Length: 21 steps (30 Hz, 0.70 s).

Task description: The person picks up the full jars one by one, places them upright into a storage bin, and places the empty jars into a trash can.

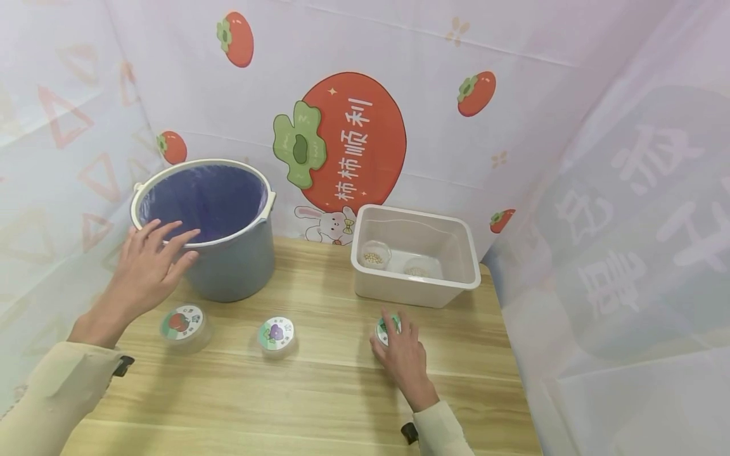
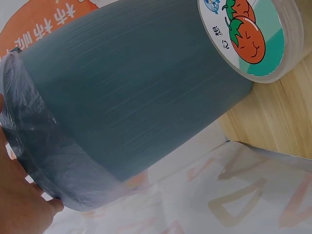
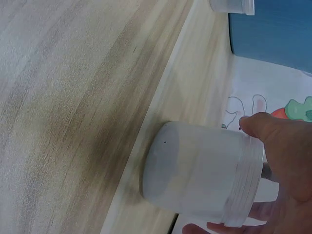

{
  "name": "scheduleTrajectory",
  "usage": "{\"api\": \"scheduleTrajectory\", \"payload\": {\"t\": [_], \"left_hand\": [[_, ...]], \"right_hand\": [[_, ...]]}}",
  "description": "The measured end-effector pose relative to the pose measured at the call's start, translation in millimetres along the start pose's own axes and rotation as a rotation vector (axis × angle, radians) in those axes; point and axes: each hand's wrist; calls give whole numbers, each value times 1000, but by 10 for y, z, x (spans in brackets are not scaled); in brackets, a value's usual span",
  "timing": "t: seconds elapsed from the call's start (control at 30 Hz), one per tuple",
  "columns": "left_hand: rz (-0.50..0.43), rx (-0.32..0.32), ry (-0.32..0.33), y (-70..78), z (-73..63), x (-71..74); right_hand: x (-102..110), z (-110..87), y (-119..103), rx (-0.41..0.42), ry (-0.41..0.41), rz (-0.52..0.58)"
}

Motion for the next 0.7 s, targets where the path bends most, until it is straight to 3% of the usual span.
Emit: {"api": "scheduleTrajectory", "payload": {"t": [0.33,0.7], "left_hand": [[-14,12,8,2,0,-16],[-18,7,28,33,-7,-15]], "right_hand": [[27,-1,-53,8,11,16],[240,102,-312,39,-26,39]]}}
Point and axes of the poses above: each hand's wrist, its own z-axis towards the middle knuckle, its own x-axis out of the back of the hand, y = z × x, and after that the axes turned 6 degrees about -x, right-handed
